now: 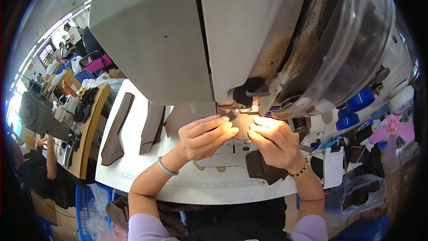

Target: Sewing pieces of a leather shoe upper using an industrial sewing machine.

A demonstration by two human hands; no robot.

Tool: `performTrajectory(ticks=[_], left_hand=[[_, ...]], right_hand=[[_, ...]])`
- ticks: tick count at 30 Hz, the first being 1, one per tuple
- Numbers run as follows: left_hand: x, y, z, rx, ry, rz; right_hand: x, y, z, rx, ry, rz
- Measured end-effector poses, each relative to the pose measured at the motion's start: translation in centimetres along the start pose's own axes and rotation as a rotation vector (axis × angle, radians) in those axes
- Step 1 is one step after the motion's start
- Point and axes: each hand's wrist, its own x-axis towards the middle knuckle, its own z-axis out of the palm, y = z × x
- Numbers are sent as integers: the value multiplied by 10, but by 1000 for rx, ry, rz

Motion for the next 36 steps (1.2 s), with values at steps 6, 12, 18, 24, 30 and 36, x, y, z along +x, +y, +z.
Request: performTrajectory(ticks=[6, 12, 18, 24, 30, 36], left_hand=[[1, -1, 1, 42, 5, 9], [0, -5, -1, 17, -9, -20], [1, -5, 0, 3, -19, -60], [1, -6, 0, -30, -20, -123], [1, -11, 0, -62, 0, -120], [-5, -14, 1, -116, 20, -136]], right_hand=[[-3, 4, 7, -1, 46, 16], [-6, 4, 7, -25, -7, 21], [-6, 5, 12, -26, 17, 39], [-13, 10, 16, 8, 34, 66], [-11, 9, 11, -141, 15, 90], [-14, -1, 5, -143, 7, 269]])
